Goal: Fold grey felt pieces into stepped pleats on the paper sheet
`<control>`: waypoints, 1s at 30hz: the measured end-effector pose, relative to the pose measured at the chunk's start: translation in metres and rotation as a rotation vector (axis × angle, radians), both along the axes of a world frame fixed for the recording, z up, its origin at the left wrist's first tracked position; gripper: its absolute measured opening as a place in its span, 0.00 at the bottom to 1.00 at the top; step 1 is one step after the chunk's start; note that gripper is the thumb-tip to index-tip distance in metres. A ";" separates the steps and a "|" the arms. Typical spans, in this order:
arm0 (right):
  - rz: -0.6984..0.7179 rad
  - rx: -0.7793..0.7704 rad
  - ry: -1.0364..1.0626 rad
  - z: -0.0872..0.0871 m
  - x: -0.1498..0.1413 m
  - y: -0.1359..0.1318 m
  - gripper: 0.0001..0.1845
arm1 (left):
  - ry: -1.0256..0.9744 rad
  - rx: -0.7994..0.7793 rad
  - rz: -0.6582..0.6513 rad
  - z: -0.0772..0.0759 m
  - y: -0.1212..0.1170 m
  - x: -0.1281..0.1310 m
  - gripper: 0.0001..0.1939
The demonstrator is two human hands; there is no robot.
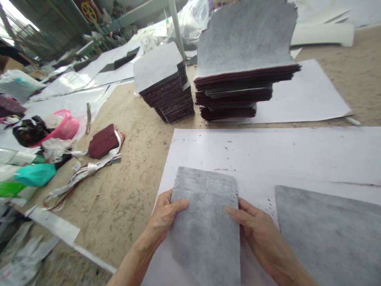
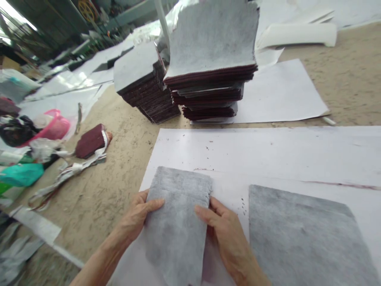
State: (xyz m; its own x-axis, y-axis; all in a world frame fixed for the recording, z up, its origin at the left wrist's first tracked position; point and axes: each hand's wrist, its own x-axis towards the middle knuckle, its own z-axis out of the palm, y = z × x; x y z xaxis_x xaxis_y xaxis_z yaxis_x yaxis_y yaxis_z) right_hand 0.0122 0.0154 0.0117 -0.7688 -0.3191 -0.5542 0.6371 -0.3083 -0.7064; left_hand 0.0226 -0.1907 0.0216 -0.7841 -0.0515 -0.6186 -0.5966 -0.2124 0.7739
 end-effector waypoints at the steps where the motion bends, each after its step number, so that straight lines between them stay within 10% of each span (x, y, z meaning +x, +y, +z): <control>1: -0.002 0.024 -0.007 0.001 -0.001 0.000 0.22 | 0.019 -0.010 0.005 -0.002 0.001 0.000 0.16; 7: -0.216 0.426 0.703 -0.006 0.009 0.001 0.06 | 0.282 -0.114 -0.032 0.005 0.000 -0.003 0.13; 14: -0.043 0.226 0.074 -0.003 -0.007 0.007 0.19 | -0.022 -0.064 -0.046 -0.004 0.004 -0.014 0.13; 20: -0.204 0.508 0.607 -0.009 0.006 0.007 0.08 | 0.122 -0.071 -0.105 0.003 0.004 -0.010 0.16; 26: 0.026 0.608 0.256 -0.005 -0.006 0.010 0.22 | 0.018 -0.059 -0.139 -0.001 0.011 -0.021 0.13; 30: -0.091 0.598 0.515 -0.004 0.006 0.014 0.09 | 0.137 -0.094 -0.121 -0.003 0.005 -0.012 0.09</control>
